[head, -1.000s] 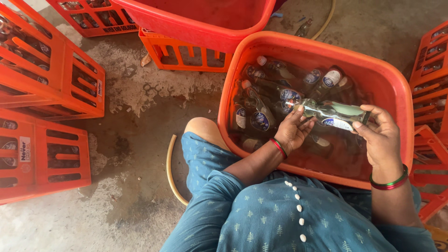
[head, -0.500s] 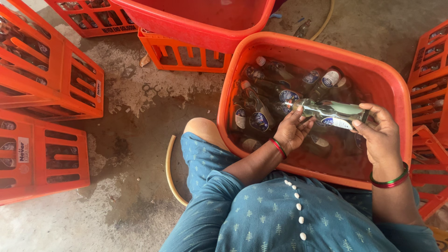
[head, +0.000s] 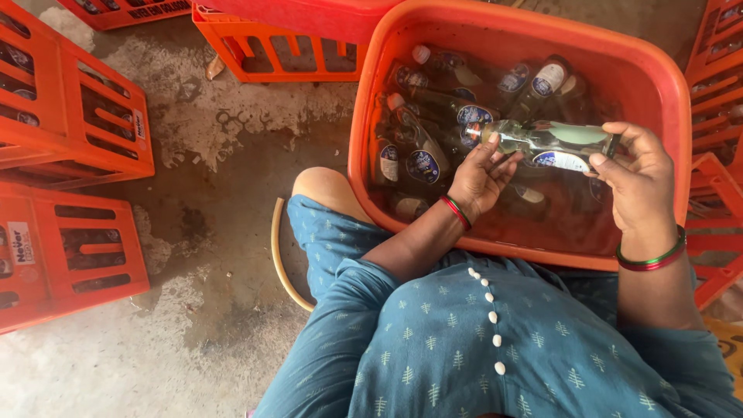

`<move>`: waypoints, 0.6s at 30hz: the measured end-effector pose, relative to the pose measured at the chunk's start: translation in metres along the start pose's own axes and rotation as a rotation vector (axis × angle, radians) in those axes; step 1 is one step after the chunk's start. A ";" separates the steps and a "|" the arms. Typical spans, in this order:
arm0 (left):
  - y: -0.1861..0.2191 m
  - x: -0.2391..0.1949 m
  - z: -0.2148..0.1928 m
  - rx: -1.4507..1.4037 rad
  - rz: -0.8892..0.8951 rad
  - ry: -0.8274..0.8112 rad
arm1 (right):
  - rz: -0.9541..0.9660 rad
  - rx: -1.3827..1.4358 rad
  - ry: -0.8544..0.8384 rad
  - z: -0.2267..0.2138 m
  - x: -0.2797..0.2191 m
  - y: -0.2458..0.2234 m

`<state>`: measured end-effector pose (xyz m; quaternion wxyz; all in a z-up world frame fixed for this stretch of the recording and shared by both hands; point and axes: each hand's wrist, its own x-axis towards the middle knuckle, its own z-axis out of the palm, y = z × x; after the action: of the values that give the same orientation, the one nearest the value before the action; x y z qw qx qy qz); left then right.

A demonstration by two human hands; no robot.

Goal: The person sits cross-legged on the floor and washes glass bottles in a red tub filled with water. They repeatedly pick up bottles, rinse them by hand, and place them back into the tub. Orange crates are visible nearby.

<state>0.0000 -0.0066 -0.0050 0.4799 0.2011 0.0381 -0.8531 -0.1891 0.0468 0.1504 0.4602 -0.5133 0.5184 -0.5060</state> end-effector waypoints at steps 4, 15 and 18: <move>0.000 -0.007 0.004 0.000 -0.005 0.015 | -0.002 -0.004 -0.001 0.000 -0.004 -0.002; 0.002 -0.011 0.009 -0.002 -0.008 0.072 | 0.019 0.004 -0.005 0.003 -0.004 -0.005; 0.003 -0.011 0.009 -0.004 -0.019 0.081 | 0.006 0.002 -0.002 0.003 -0.003 -0.005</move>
<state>0.0050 -0.0021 0.0076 0.4701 0.2343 0.0613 -0.8487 -0.1853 0.0495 0.1555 0.4629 -0.5116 0.5190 -0.5046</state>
